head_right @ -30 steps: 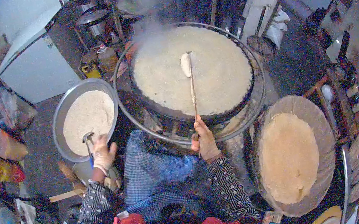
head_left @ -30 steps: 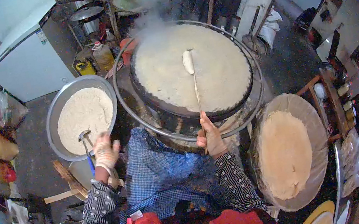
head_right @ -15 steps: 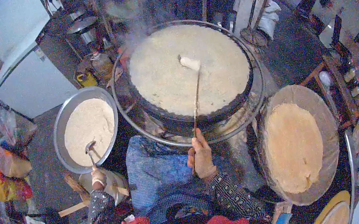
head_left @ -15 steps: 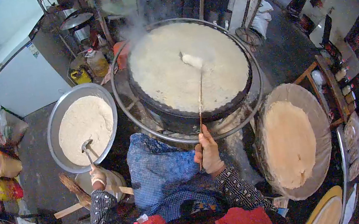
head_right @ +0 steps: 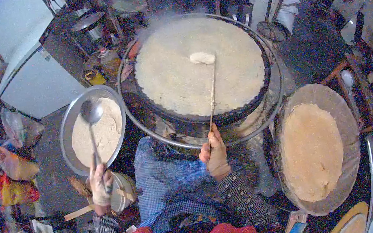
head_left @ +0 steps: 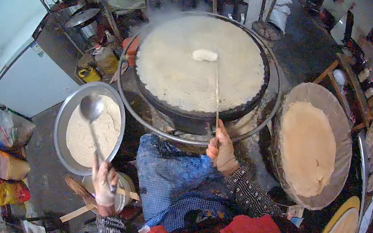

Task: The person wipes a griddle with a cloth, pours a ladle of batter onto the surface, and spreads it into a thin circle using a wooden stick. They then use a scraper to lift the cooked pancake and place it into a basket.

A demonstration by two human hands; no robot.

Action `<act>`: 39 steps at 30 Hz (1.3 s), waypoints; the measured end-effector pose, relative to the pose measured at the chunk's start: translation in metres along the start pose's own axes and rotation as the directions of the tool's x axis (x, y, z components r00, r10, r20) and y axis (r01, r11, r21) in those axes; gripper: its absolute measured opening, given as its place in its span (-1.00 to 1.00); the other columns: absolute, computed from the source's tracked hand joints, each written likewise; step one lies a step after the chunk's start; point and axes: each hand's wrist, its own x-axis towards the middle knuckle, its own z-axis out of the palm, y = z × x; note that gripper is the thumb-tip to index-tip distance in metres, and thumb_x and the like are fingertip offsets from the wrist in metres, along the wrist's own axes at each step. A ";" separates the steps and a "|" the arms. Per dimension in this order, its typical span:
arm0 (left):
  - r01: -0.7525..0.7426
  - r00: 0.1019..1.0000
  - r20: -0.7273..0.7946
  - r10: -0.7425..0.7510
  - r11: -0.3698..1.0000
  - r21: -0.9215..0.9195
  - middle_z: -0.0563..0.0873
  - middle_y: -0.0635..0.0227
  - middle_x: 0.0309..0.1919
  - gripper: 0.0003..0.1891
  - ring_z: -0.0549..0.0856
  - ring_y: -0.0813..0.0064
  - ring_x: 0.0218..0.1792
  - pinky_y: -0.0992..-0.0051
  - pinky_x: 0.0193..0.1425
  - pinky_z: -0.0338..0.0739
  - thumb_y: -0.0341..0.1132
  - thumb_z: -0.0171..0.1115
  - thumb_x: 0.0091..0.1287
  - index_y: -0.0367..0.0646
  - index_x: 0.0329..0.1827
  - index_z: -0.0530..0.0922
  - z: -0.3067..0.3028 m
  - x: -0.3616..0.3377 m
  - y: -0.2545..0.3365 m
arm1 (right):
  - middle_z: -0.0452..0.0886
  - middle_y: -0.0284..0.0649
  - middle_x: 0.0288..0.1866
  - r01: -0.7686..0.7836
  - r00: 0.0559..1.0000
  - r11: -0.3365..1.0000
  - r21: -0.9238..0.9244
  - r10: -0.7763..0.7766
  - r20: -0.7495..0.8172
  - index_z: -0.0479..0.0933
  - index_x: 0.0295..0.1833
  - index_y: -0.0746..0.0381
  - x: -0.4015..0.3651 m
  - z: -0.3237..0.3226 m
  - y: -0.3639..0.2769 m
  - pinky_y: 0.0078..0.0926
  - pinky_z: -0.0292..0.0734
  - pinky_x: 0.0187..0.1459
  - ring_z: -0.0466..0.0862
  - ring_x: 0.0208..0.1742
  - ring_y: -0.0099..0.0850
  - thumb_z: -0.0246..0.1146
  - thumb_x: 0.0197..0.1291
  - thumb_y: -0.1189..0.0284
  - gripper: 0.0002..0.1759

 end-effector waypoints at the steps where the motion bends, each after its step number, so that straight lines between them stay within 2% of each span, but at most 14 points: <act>1: 0.095 0.993 0.074 -0.091 0.994 -0.059 0.33 0.53 -0.48 -0.25 0.26 0.74 -0.63 0.73 -0.67 0.22 -0.38 0.09 0.35 0.03 0.51 -0.12 0.031 0.008 0.004 | 0.19 -0.46 -0.70 0.042 0.998 0.999 -0.001 -0.042 -0.038 0.07 0.47 -0.03 -0.002 0.002 0.003 -0.64 0.15 -0.73 0.19 -0.75 -0.65 -0.03 0.38 0.19 -0.42; 5: 0.206 0.921 0.325 -0.215 0.977 0.061 0.31 0.51 -0.51 -0.27 0.24 0.74 -0.65 0.72 -0.67 0.20 -0.39 0.08 0.35 0.06 0.51 -0.10 0.149 0.057 -0.006 | 0.19 -0.46 -0.70 -0.018 0.999 0.994 -0.110 0.014 -0.033 0.06 0.47 -0.02 -0.001 0.000 -0.008 -0.63 0.12 -0.75 0.18 -0.77 -0.65 -0.02 0.38 0.18 -0.41; 12: 0.102 0.867 0.419 -0.269 0.920 0.379 0.47 0.36 -0.40 -0.29 0.42 0.55 -0.58 0.50 -0.62 0.45 -0.35 0.03 0.38 0.30 0.50 -0.10 0.256 0.126 -0.108 | 0.21 -0.46 -0.64 -0.135 0.991 0.969 -0.206 0.133 -0.024 0.07 0.47 -0.05 -0.007 -0.023 -0.035 -0.65 0.10 -0.75 0.14 -0.76 -0.66 0.00 0.36 0.17 -0.40; 17: 0.253 0.854 0.361 -0.375 0.905 0.342 0.48 0.32 -0.37 -0.26 0.47 0.47 -0.55 0.42 -0.54 0.54 -0.34 0.01 0.39 0.37 0.50 -0.20 0.277 0.107 -0.122 | 0.17 -0.48 -0.68 -0.195 0.969 0.969 -0.154 0.214 0.119 0.02 0.48 -0.17 -0.004 -0.009 -0.016 -0.66 0.10 -0.74 0.13 -0.78 -0.66 0.01 0.36 0.17 -0.39; 21: 0.325 0.888 0.278 -0.365 0.928 0.180 0.53 0.31 -0.31 -0.40 0.55 0.45 -0.47 0.39 -0.48 0.64 -0.33 0.12 0.34 0.19 0.38 0.06 0.283 0.089 -0.109 | 0.09 -0.48 -0.75 -0.072 0.996 0.920 -0.385 0.088 0.024 0.09 0.47 0.03 -0.014 0.013 -0.012 -0.65 0.05 -0.77 0.07 -0.81 -0.66 0.00 0.38 0.26 -0.42; 23: 0.408 0.858 0.352 -0.374 0.912 -0.026 0.56 0.33 -0.30 -0.53 0.56 0.47 -0.48 0.43 -0.50 0.63 -0.33 0.15 0.32 0.03 0.24 0.20 0.272 0.091 -0.108 | 0.42 -0.33 -0.64 0.015 0.998 0.881 -0.472 0.012 0.054 0.26 0.39 0.18 -0.006 -0.014 -0.004 -0.53 0.36 -0.66 0.39 -0.72 -0.54 0.05 0.35 0.34 -0.49; 25: 0.389 0.874 0.345 -0.342 0.918 -0.074 0.57 0.31 -0.31 -0.67 0.55 0.53 -0.51 0.53 -0.52 0.59 -0.36 0.17 0.30 -0.07 0.07 0.30 0.264 0.083 -0.084 | 0.67 -0.07 -0.15 0.588 0.680 0.050 -0.807 -0.572 0.460 0.37 0.30 0.21 0.007 -0.043 0.003 -0.38 0.60 -0.24 0.70 -0.27 -0.29 0.12 0.29 0.38 -0.54; 26: 0.417 0.847 0.431 -0.312 0.892 -0.174 0.57 0.30 -0.33 -0.71 0.53 0.57 -0.52 0.57 -0.55 0.55 -0.38 0.17 0.30 -0.09 0.03 0.33 0.254 0.087 -0.077 | 0.52 0.03 0.15 0.401 0.862 0.196 -0.895 -0.410 0.297 0.41 0.25 0.25 -0.010 -0.032 -0.018 -0.35 0.47 0.09 0.60 0.11 -0.20 0.15 0.27 0.41 -0.56; 27: 0.450 0.816 0.511 -0.271 0.852 -0.268 0.56 0.30 -0.35 -0.75 0.52 0.61 -0.54 0.62 -0.57 0.52 -0.40 0.17 0.30 -0.11 -0.01 0.35 0.244 0.089 -0.067 | 0.63 -0.10 0.04 0.456 0.786 0.044 -0.889 -0.489 0.378 0.41 0.26 0.24 -0.007 -0.036 -0.023 -0.41 0.58 -0.15 0.69 -0.14 -0.28 0.15 0.27 0.40 -0.56; 29: 0.554 0.792 0.507 -0.339 0.747 -0.366 0.53 0.33 -0.41 -0.85 0.43 0.69 -0.61 0.68 -0.63 0.40 -0.44 0.11 0.34 -0.17 -0.07 0.38 0.228 0.082 -0.039 | 0.63 -0.31 -0.28 0.321 0.846 0.247 -0.915 -0.509 0.159 0.36 0.32 0.14 -0.001 -0.043 -0.035 -0.58 0.51 -0.47 0.57 -0.49 -0.51 0.14 0.29 0.36 -0.53; 31: 0.625 0.698 0.620 -0.358 0.728 -0.283 0.46 0.42 -0.50 -0.85 0.38 0.72 -0.63 0.71 -0.65 0.35 -0.41 0.08 0.36 -0.15 -0.06 0.38 0.194 0.084 -0.031 | 0.44 -0.43 -0.56 0.173 0.942 0.855 -0.490 -0.289 -0.172 0.27 0.39 0.10 0.013 -0.049 -0.052 -0.67 0.25 -0.73 0.30 -0.72 -0.65 0.08 0.35 0.31 -0.49; 35: 0.555 0.818 0.404 -0.409 0.745 -0.370 0.49 0.43 -0.47 -0.86 0.34 0.76 -0.66 0.76 -0.68 0.29 -0.37 0.08 0.37 -0.16 -0.08 0.38 0.137 0.050 0.026 | 0.22 -0.51 -0.61 -0.030 0.995 0.823 -0.567 -0.029 -0.094 0.11 0.47 0.04 0.019 -0.028 -0.055 -0.72 0.11 -0.76 0.12 -0.74 -0.71 0.03 0.37 0.23 -0.41; 37: 0.730 0.669 0.629 -0.396 0.512 -0.453 0.49 0.41 -0.44 -0.84 0.36 0.80 -0.64 0.80 -0.71 0.25 -0.38 0.07 0.38 -0.19 -0.05 0.39 0.062 0.060 0.013 | 0.18 -0.52 -0.61 -0.072 0.995 0.726 -0.684 0.103 0.005 0.12 0.46 0.04 0.019 -0.003 -0.041 -0.71 0.09 -0.77 0.12 -0.74 -0.72 0.03 0.37 0.27 -0.42; 39: 0.564 0.793 0.485 -0.370 0.746 -0.354 0.51 0.33 -0.38 -0.87 0.38 0.79 -0.59 0.79 -0.70 0.29 -0.39 0.06 0.38 -0.19 -0.07 0.40 0.009 0.055 0.020 | 0.17 -0.54 -0.69 -0.117 0.990 0.766 -0.632 0.141 -0.012 0.16 0.45 0.01 0.025 0.014 -0.019 -0.70 0.07 -0.79 0.12 -0.79 -0.72 0.02 0.38 0.31 -0.46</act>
